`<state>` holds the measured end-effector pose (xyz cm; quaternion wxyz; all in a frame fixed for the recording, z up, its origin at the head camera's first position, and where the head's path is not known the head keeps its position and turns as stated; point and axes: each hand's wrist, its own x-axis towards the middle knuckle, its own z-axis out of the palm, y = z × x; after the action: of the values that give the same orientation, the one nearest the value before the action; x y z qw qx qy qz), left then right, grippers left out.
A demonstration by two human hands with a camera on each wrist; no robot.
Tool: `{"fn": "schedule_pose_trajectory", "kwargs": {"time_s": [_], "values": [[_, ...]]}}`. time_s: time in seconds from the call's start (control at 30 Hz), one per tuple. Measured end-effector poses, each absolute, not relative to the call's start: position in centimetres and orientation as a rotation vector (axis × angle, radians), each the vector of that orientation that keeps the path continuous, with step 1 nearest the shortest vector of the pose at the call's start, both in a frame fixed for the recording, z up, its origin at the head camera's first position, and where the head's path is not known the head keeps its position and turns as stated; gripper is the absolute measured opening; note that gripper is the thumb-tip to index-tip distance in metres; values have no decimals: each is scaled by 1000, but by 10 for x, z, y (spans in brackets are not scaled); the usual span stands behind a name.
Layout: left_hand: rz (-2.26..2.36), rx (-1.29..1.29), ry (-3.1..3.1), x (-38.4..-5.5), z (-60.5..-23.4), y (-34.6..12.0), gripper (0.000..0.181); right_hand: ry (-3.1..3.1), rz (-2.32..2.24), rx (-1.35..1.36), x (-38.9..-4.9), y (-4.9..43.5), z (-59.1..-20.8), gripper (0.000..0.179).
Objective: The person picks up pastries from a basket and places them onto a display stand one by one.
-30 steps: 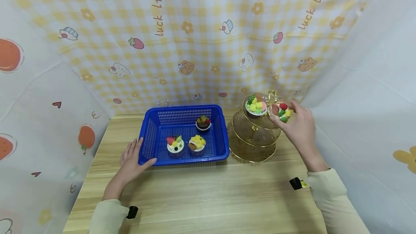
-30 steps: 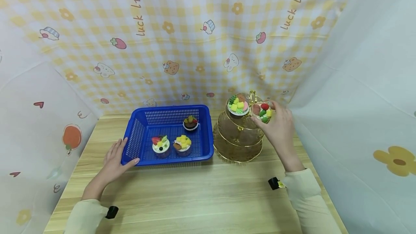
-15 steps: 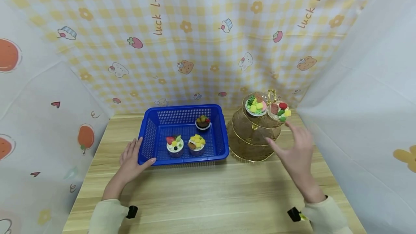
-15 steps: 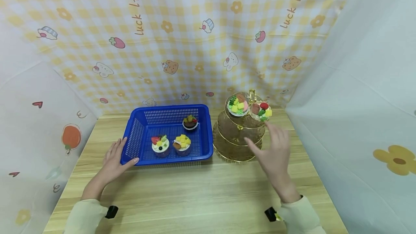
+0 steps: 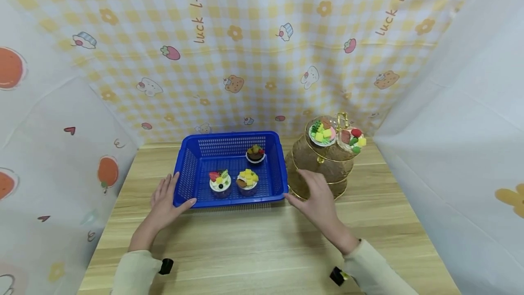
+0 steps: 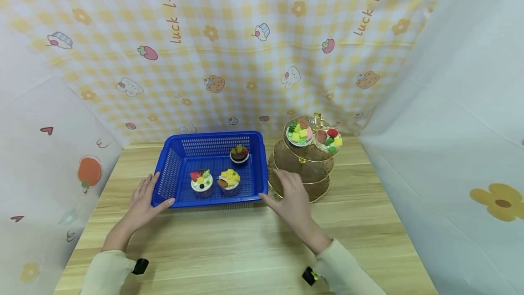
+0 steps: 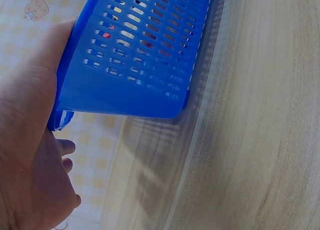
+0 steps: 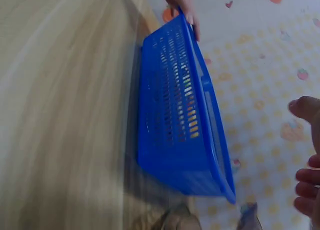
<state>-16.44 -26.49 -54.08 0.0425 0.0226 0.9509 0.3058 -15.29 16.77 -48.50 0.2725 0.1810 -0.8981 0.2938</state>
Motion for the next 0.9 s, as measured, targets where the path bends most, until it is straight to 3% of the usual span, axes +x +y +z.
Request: {"fn": "schedule_pose_trajectory", "kwargs": {"time_s": [0.6, 0.7, 0.9], "values": [[924, 62, 2909, -166, -543, -267, 108, -2905, 654, 366, -280, 77, -476, 86], [923, 60, 2907, -165, -542, -267, 108, -2978, 648, 351, -297, 70, -476, 83], [925, 66, 2907, -165, -543, -267, 108, -3056, 631, 294, -317, 59, -483, 61]]}}
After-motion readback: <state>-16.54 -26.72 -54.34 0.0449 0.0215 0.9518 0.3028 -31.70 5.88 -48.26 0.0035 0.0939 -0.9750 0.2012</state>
